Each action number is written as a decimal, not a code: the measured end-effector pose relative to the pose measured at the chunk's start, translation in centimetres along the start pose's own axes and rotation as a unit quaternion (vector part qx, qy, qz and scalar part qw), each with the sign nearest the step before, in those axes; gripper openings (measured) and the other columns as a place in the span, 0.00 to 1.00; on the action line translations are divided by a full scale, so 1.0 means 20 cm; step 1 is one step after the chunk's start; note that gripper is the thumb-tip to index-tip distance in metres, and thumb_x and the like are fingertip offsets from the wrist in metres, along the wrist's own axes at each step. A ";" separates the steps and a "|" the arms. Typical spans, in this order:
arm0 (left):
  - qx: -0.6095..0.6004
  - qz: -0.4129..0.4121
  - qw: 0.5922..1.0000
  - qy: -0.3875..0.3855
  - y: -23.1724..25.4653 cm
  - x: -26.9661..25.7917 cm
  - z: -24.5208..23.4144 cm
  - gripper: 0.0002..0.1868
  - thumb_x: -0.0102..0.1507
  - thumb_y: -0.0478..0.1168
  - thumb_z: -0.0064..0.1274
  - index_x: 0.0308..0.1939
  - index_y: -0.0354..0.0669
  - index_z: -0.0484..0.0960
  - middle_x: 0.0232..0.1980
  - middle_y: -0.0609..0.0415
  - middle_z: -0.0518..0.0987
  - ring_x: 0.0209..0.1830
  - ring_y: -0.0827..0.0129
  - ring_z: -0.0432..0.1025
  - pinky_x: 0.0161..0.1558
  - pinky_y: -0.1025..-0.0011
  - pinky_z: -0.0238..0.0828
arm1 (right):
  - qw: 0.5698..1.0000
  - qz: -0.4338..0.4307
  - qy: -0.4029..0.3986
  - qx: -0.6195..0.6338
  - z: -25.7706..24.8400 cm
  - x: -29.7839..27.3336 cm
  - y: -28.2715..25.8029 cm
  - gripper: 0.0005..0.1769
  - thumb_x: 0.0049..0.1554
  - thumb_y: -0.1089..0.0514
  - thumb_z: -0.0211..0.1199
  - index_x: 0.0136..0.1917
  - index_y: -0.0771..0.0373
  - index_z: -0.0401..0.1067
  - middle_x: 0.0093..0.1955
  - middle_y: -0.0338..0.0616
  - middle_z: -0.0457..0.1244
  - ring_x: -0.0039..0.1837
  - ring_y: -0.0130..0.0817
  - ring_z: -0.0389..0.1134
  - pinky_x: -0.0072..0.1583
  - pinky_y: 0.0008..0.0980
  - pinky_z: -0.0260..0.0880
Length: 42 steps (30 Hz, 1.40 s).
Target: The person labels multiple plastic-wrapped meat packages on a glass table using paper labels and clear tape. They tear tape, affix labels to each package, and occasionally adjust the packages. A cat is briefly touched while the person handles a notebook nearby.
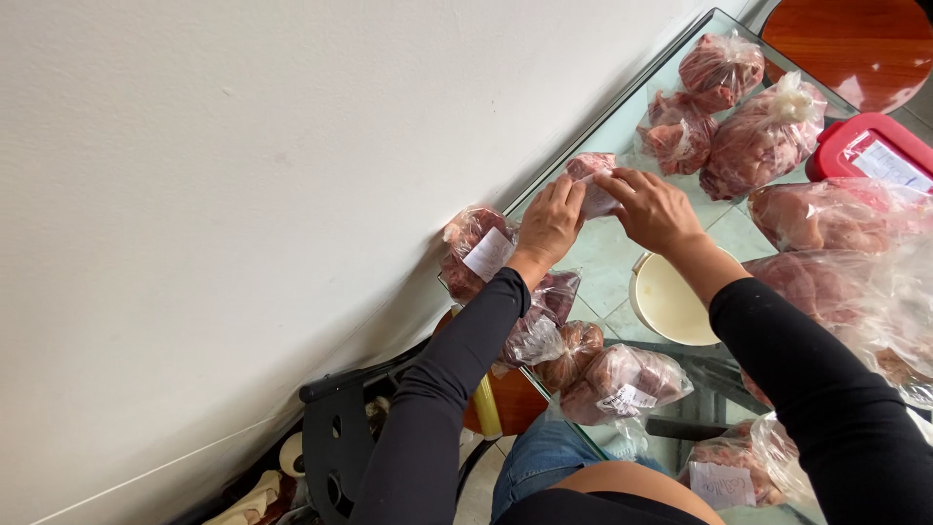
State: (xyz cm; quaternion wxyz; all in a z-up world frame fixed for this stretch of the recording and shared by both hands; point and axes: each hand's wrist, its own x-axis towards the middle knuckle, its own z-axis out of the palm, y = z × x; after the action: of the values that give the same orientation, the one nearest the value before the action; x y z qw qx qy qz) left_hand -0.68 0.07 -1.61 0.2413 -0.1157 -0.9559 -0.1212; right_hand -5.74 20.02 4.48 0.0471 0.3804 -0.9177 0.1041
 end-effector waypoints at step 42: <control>-0.525 0.176 0.777 -0.300 2.61 -1.09 -0.62 0.21 0.64 0.55 0.59 0.54 0.47 0.80 0.47 0.47 0.80 0.51 0.49 0.77 0.53 0.56 0.74 | 0.819 0.529 0.211 -0.076 -0.30 -3.73 -0.59 0.13 0.62 0.54 0.68 0.59 0.56 0.75 0.49 0.46 0.69 0.55 0.46 0.72 0.76 0.48 0.56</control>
State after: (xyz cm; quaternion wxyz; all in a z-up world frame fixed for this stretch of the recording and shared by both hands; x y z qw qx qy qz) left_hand 37.87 42.20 7.43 -0.1386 -0.4207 -0.7308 -0.5194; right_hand 55.28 64.53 -0.28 0.2057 -0.1992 -0.9505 0.1209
